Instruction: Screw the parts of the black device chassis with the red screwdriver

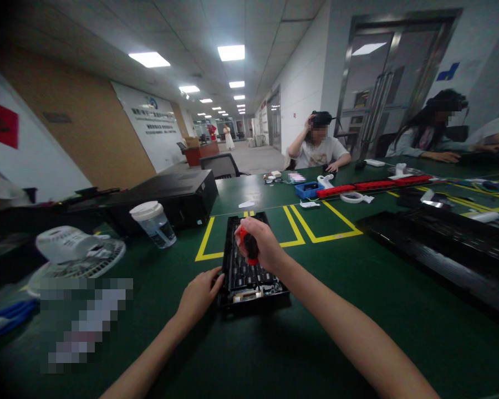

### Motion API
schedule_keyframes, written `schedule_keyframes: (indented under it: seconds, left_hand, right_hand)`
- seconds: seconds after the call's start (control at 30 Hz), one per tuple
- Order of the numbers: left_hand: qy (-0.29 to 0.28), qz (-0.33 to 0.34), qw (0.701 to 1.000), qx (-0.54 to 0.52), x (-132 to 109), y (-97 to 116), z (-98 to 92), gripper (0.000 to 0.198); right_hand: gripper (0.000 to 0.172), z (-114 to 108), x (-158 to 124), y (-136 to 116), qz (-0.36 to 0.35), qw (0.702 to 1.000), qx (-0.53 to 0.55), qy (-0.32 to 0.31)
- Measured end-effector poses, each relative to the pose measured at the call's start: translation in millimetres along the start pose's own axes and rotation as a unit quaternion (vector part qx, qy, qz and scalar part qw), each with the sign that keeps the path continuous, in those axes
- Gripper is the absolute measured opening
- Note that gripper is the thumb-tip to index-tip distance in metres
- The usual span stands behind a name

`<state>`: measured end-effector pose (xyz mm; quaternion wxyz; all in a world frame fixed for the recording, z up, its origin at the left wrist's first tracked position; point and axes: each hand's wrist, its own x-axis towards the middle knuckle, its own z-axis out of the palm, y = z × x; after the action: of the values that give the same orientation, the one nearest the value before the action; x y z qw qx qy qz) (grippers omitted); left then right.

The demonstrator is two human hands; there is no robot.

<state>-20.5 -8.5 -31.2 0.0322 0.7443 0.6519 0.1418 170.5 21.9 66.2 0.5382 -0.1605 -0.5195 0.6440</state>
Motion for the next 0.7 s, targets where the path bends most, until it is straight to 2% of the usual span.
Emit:
schedule_keyframes:
  seconds: [0.4,0.7]
  left_hand:
    - [0.008,0.008,1.0,0.0,-0.3,-1.2,2.2,0.039]
    - [0.008,0.009,1.0,-0.009,-0.5,-2.3,2.2,0.04]
  right_hand:
    - [0.023,2.7,-1.7,-0.3,-0.012,1.0,-0.003,-0.011]
    - [0.024,4.6,-2.5,-0.9,-0.016,1.0,-0.006,0.003]
